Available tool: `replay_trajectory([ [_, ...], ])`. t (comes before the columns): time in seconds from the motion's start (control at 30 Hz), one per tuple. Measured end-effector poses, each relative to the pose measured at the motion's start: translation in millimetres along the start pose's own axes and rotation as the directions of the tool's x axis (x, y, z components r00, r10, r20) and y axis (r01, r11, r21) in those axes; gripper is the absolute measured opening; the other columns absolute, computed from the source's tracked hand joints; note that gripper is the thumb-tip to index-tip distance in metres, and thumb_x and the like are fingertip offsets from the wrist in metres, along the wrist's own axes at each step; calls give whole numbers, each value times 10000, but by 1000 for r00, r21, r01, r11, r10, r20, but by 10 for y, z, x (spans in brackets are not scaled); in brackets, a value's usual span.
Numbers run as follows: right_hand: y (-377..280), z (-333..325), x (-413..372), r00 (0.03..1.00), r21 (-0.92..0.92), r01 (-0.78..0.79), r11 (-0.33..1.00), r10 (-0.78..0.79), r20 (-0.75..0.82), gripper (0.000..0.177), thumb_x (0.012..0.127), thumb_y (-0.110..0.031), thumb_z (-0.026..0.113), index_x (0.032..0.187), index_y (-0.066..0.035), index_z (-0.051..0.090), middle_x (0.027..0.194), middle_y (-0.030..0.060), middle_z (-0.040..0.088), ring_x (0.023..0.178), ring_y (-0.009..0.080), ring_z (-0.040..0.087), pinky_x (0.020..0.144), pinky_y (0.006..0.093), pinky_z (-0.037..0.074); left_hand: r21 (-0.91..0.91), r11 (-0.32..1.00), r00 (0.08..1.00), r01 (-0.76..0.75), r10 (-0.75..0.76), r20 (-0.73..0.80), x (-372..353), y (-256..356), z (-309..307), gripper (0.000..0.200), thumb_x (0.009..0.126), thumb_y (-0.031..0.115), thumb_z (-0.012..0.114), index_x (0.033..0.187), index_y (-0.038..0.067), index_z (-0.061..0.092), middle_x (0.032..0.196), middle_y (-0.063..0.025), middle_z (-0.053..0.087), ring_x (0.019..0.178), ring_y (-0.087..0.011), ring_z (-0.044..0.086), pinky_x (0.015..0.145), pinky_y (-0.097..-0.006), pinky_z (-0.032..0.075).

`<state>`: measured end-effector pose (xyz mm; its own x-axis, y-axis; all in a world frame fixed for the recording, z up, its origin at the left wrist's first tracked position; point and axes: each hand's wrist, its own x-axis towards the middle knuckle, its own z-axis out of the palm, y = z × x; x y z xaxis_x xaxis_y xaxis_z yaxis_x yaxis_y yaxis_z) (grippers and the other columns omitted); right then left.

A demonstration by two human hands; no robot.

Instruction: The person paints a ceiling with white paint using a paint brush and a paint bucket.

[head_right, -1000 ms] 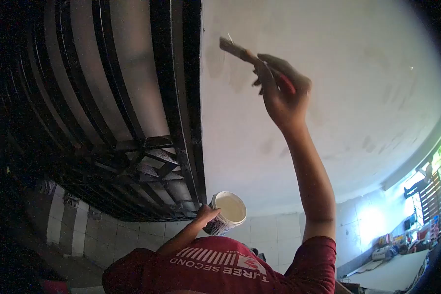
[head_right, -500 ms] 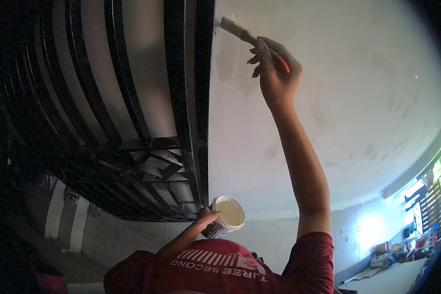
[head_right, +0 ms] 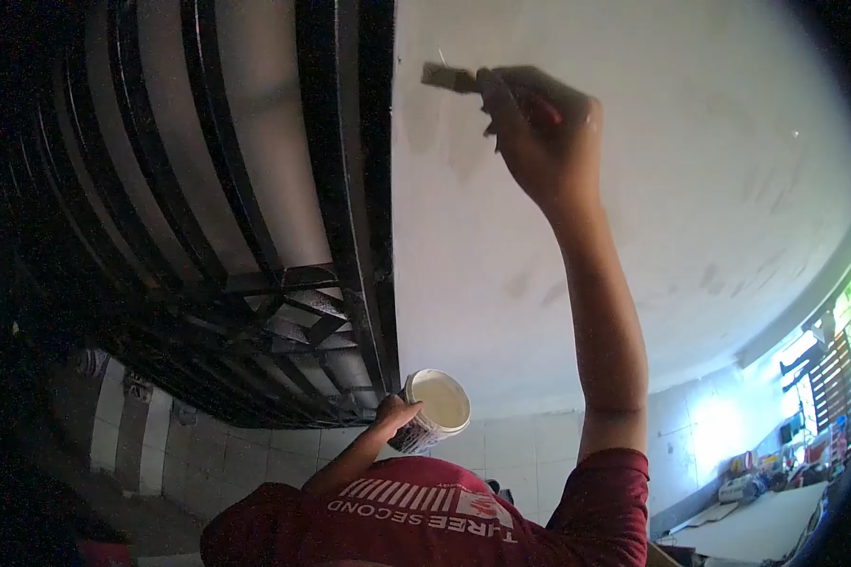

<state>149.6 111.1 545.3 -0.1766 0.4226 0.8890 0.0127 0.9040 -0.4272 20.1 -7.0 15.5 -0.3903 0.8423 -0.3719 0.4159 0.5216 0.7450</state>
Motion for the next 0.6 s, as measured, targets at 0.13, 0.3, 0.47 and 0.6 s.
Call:
replay_trajectory([
  [0.13, 75, 19, 103, 997, 35, 71, 997, -70, -28, 181, 942, -128, 674, 1046, 13, 720, 783, 66, 709, 625, 90, 638, 537, 227, 505, 4, 1000, 999, 13, -13, 47, -19, -22, 72, 583, 716, 499, 711, 843, -69, 728, 807, -245, 717, 818, -343, 730, 748, -414, 563],
  [0.3, 538, 181, -33, 931, -213, 333, 918, -285, 227, 185, 910, -21, 664, 1086, -14, 723, 932, 85, 741, 731, 91, 665, 611, 254, 539, 45, 999, 999, -16, 13, 53, 101, -110, 156, 599, 706, 512, 715, 819, -76, 726, 779, -247, 712, 794, -344, 729, 742, -413, 564],
  [0.47, 628, 114, -331, 835, -216, 402, 890, -259, 486, 106, 884, -17, 686, 981, -5, 728, 836, 101, 719, 685, 125, 657, 593, 278, 530, 26, 999, 997, -21, 19, 74, 156, -144, 118, 633, 707, 515, 717, 873, -95, 715, 871, -282, 709, 867, -367, 724, 762, -422, 563],
  [0.6, 407, 11, -116, 961, -101, 75, 992, -45, 273, 141, 913, -72, 683, 1026, 0, 726, 820, 93, 724, 734, 138, 693, 591, 277, 544, 52, 998, 998, -27, 24, 54, 122, -102, 116, 611, 724, 465, 740, 879, -125, 704, 865, -268, 718, 830, -322, 733, 726, -406, 562],
])
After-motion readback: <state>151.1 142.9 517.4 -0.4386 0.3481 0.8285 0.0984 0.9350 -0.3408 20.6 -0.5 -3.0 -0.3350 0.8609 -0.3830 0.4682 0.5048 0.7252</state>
